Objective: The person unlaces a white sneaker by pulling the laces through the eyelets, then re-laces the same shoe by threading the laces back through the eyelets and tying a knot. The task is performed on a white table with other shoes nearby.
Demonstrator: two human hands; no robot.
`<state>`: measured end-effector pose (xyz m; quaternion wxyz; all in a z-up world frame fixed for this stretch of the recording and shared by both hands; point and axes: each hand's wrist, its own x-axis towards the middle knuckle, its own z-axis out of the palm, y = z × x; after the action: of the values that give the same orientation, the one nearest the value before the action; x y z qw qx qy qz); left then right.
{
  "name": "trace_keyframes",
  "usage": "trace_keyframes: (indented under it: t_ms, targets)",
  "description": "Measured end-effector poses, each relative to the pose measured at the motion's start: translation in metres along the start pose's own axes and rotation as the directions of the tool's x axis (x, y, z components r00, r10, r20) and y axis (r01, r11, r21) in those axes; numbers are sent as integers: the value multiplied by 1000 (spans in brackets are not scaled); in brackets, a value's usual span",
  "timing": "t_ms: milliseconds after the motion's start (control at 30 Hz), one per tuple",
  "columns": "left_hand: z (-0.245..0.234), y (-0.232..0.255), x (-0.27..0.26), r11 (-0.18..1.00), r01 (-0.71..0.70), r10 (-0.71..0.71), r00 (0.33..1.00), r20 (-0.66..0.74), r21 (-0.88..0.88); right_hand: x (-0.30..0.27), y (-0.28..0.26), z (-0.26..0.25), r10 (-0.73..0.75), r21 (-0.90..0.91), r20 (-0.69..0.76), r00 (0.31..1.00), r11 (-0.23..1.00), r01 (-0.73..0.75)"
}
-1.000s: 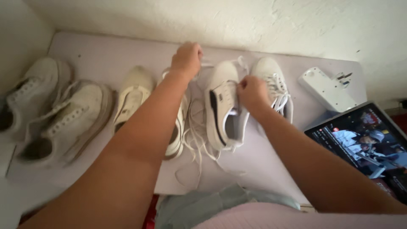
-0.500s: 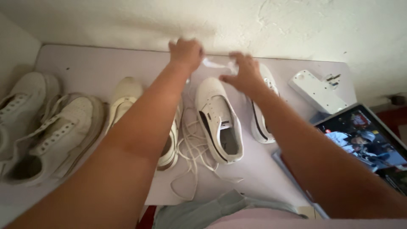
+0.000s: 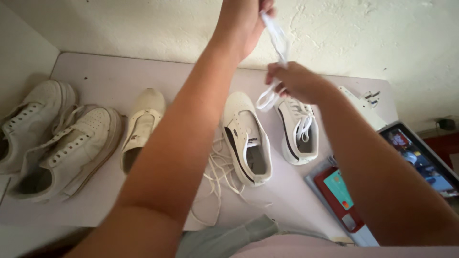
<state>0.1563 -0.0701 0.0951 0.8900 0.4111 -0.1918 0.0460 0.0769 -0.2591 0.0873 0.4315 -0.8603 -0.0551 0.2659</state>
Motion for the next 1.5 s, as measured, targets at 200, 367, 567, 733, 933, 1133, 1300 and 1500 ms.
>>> trace_keyframes:
  t_ms: [200,367,567,733,933,1133,1300,1500]
  targets:
    - [33,-24,-87,735,424,-436,893,-112,529,-37,3,-38,-154,557,72,985,826,88]
    - [59,-49,-131,705,588,-649,760,28,396,-57,6,-30,-77,34,-54,996,996,79]
    - [45,-139,-164,527,640,-609,744,-276,559,-71,46,-35,-41,-84,51,998,995,45]
    - [46,-164,-167,-360,157,-552,759,-345,920,-74,91,-62,-22,-89,-92,996,996,14]
    - [75,-133,-187,-502,155,-378,846,-377,851,-61,117,-58,81,-69,-181,980,993,-94]
    - [92,-110,-190,27,106,-353,931,-89,994,-47,113,-30,-79,-391,-120,990,920,26]
    - [111,-110,-194,128,121,-225,970,-90,984,-46,120,-36,19,-332,-58,998,942,-37]
    - [108,-114,-193,104,115,-100,989,-105,988,-49,123,-30,-83,-394,-135,987,919,24]
